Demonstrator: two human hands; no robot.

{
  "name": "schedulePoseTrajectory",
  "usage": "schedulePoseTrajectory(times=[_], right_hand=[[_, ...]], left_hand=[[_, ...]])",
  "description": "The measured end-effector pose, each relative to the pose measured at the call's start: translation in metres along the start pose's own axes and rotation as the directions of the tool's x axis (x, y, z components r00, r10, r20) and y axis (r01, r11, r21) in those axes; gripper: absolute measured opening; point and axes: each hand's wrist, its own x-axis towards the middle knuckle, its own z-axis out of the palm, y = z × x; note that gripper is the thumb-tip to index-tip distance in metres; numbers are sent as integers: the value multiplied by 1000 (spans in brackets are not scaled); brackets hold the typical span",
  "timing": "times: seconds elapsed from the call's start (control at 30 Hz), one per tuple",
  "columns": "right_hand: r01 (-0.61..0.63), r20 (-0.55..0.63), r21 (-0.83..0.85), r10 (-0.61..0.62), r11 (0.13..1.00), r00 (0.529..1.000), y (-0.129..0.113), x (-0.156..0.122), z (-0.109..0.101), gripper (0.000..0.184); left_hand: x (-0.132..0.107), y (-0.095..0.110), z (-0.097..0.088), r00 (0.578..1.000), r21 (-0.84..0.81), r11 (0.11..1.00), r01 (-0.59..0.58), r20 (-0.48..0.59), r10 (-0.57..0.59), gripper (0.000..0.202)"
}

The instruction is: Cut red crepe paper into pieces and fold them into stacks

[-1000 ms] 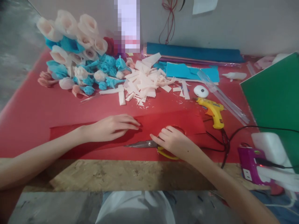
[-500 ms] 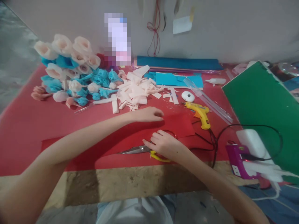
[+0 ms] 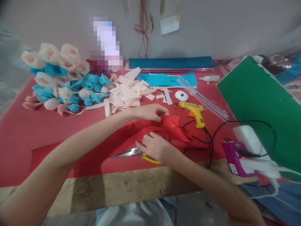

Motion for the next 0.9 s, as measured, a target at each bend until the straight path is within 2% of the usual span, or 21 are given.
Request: schedulePoseTrajectory(times=[0.07, 0.2, 0.27, 0.33, 0.37, 0.43, 0.53, 0.63, 0.73, 0.9], right_hand=[[-16, -21, -21, 16, 1000, 1000, 5, -8, -1, 31], [-61, -7, -87, 61, 994, 998, 17, -27, -6, 34], [-79, -5, -129, 79, 989, 997, 25, -38, -8, 35], [-72, -29, -150, 69, 986, 997, 34, -49, -8, 35], [-66, -30, -155, 62, 986, 998, 39, -54, -7, 34], [-46, -11, -161, 45, 986, 999, 48, -63, -6, 36], [-27, 18, -165, 31, 986, 999, 56, -69, -5, 38], [-34, 24, -164, 38, 986, 999, 57, -70, -5, 37], [-76, 16, -183, 80, 980, 997, 55, -72, -3, 37], [-176, 5, -218, 181, 960, 983, 46, -72, -2, 42]], left_hand=[[7, -1, 4, 999, -14, 1000, -26, -34, 26, 17], [15, -3, 18, 976, 27, 995, -98, -191, 102, 34], [7, -2, 22, 952, 47, 988, -149, -263, 156, 45], [-9, 1, 22, 934, 104, 974, -199, -280, 221, 48], [-19, 3, 22, 931, 154, 964, -219, -264, 253, 46], [-44, 3, 19, 940, 264, 930, -255, -158, 303, 40], [-83, -5, 16, 960, 400, 885, -239, -36, 276, 38], [-116, -20, 17, 972, 488, 848, -206, -1, 237, 38], [-140, -34, 19, 984, 608, 780, -147, 9, 178, 36], [-154, -46, 21, 983, 674, 725, -141, 6, 186, 38]])
